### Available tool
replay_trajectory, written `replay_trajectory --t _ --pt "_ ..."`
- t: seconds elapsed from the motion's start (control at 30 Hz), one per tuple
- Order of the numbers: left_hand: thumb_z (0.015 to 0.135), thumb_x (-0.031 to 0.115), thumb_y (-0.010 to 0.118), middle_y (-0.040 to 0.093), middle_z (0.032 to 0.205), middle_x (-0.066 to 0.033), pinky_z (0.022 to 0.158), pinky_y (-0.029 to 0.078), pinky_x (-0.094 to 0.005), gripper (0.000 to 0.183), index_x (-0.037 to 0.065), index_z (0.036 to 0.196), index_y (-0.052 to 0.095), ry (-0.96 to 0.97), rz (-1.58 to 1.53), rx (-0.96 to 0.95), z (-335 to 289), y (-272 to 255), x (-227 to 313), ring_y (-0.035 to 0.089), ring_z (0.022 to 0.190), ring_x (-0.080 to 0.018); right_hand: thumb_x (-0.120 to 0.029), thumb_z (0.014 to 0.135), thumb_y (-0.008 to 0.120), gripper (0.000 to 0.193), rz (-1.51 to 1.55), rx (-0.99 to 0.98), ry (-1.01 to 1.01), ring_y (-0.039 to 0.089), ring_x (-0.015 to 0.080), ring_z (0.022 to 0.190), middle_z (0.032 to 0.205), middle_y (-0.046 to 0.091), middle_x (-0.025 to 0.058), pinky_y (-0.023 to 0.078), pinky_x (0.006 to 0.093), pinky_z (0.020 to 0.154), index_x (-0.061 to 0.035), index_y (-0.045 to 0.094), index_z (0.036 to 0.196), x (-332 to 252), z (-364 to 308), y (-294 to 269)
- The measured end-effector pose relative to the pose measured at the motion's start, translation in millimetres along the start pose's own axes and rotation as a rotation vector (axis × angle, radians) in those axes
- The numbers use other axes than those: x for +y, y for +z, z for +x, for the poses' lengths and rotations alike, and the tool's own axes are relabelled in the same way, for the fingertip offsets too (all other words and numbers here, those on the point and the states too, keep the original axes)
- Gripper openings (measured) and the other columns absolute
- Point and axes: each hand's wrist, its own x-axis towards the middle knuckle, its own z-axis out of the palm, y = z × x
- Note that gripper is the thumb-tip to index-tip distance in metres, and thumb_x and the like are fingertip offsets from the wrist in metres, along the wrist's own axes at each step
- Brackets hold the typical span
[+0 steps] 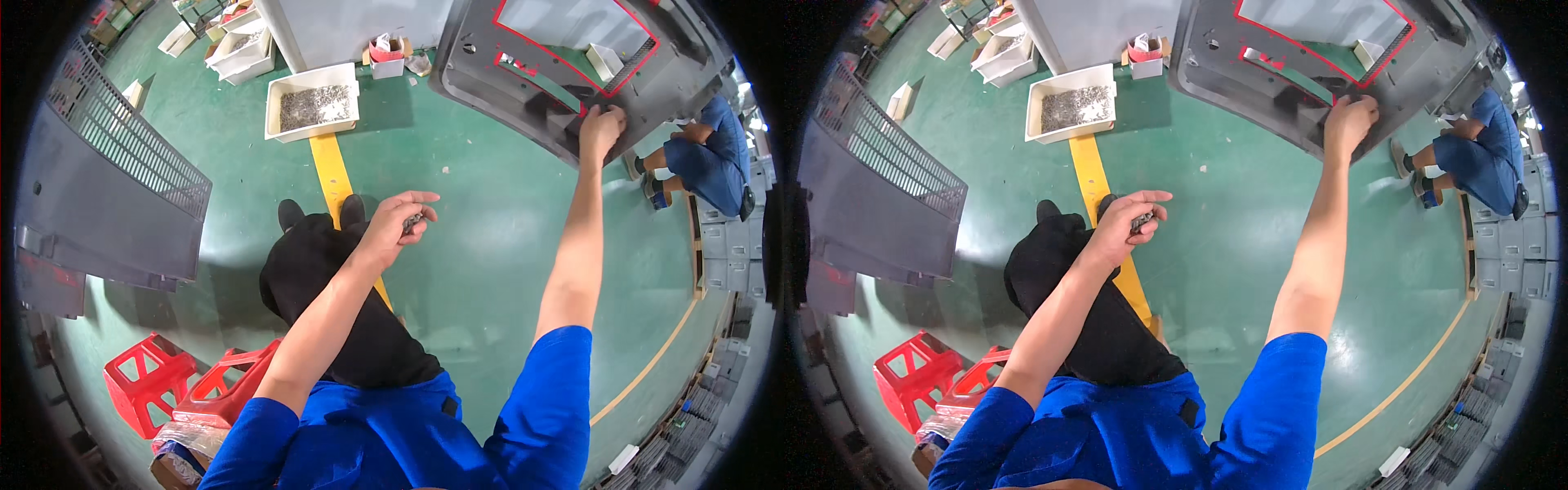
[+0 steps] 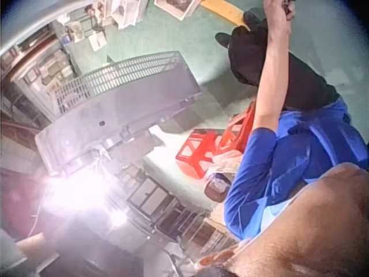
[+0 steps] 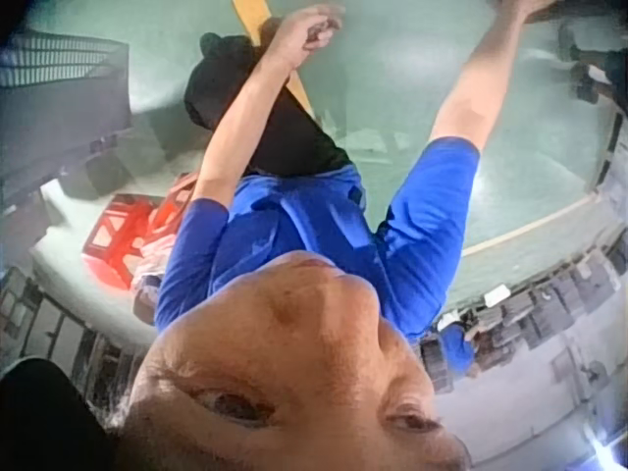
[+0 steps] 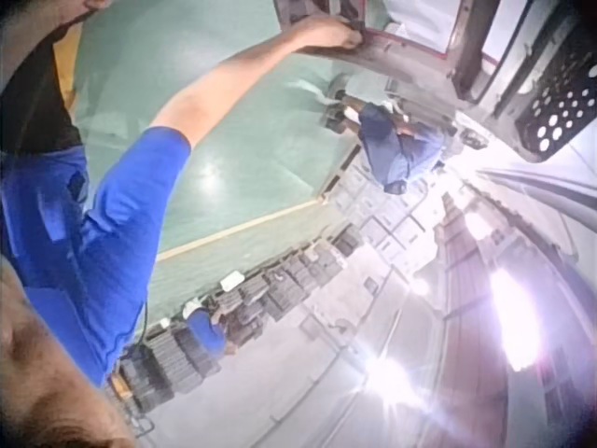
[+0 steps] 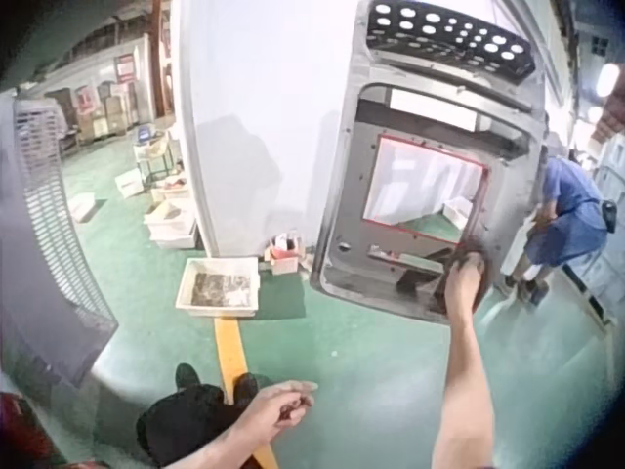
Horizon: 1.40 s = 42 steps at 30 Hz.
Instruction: Assembling components and checking fitment on a grey metal enclosure.
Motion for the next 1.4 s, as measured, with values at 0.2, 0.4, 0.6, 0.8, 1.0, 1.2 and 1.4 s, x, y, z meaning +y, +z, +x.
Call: replay_trajectory --t 0.2,0.4,0.6,0.8,1.0,1.2,1.4 --pt "0.089 0.005 0.044 0.056 0.084 -0.0089 0.042 0.028 -0.0174 0.03 -0.004 0.116 0.053 -0.038 -0.002 -0.03 5.0 5.2 0.6 0.042 0.054 -0.0044 -0.012 0.085 0.057 0.04 -0.084 -0.08 0.204 0.049 0.0426 0.11 0.113 0.048 0.0303 0.042 0.0469 0.093 0.0112 0.04 0.112 29.2 10.6 23.1" --pt "0.089 0.005 0.044 0.056 0.085 -0.009 0.042 0.028 -0.0173 0.03 -0.003 0.116 0.053 -0.055 -0.007 -0.031 2.0 5.5 -0.3 0.042 0.056 -0.0048 -0.007 0.083 0.056 0.021 0.017 0.03 0.147 0.054 0.0377 0.102 0.104 0.055 0.023 0.042 0.0451 0.087 0.0044 0.053 0.099 19.6 -7.8 22.8" --pt "0.088 0.005 0.044 0.057 0.084 -0.0091 0.043 0.028 -0.0178 0.03 -0.003 0.115 0.053 -0.051 -0.016 -0.039 2.9 1.3 1.8 0.042 0.056 -0.0048 -0.006 0.083 0.056 0.012 0.005 -0.011 0.048 0.061 0.0331 0.086 0.089 0.062 0.0193 0.046 0.0428 0.079 0.0037 0.057 0.091 39.3 -0.1 31.1" --pt "0.086 0.005 0.044 0.057 0.084 -0.0087 0.043 0.028 -0.0189 0.029 -0.001 0.111 0.056 -0.037 -0.022 -0.005 5.3 0.5 4.6 0.042 0.055 -0.0045 -0.007 0.09 0.054 0.011 0.482 0.046 0.041 0.063 0.0159 0.065 0.074 0.064 0.0096 0.049 0.0272 0.064 0.0032 0.054 0.093 14.0 -20.4 22.7" --pt "0.086 0.005 0.044 0.056 0.081 -0.0067 0.043 0.027 -0.0186 0.027 0.0 0.109 0.057 -0.052 -0.027 -0.007 5.8 5.5 6.1 0.042 0.055 -0.0042 0.0 0.085 0.057 0.006 0.404 -0.176 -0.086 0.063 0.0198 0.077 0.084 0.059 0.0099 0.048 0.0302 0.071 -0.0008 0.052 0.088 18.7 -102.2 -5.5" --pt "0.087 0.005 0.043 0.052 0.073 -0.0022 0.041 0.024 -0.0193 0.026 -0.002 0.108 0.057 -0.063 0.014 -0.003 8.6 6.0 3.6 0.039 0.052 -0.0037 0.0 0.08 0.061 0.026 0.237 -0.27 -0.321 0.058 0.0306 0.095 0.103 0.059 0.0131 0.047 0.037 0.08 -0.0023 0.054 0.106 0.4 -102.2 4.6" --pt "0.093 0.012 0.042 0.044 0.066 0.0024 0.04 0.022 -0.019 0.026 -0.004 0.112 0.053 -0.046 0.088 -0.021 10.3 7.1 6.6 0.035 0.047 -0.0033 -0.013 0.079 0.066 0.04 -0.194 -0.261 -0.565 0.057 0.0269 0.101 0.12 0.061 0.0078 0.044 0.0381 0.085 -0.0073 0.059 0.118 9.8 -51.7 41.2"
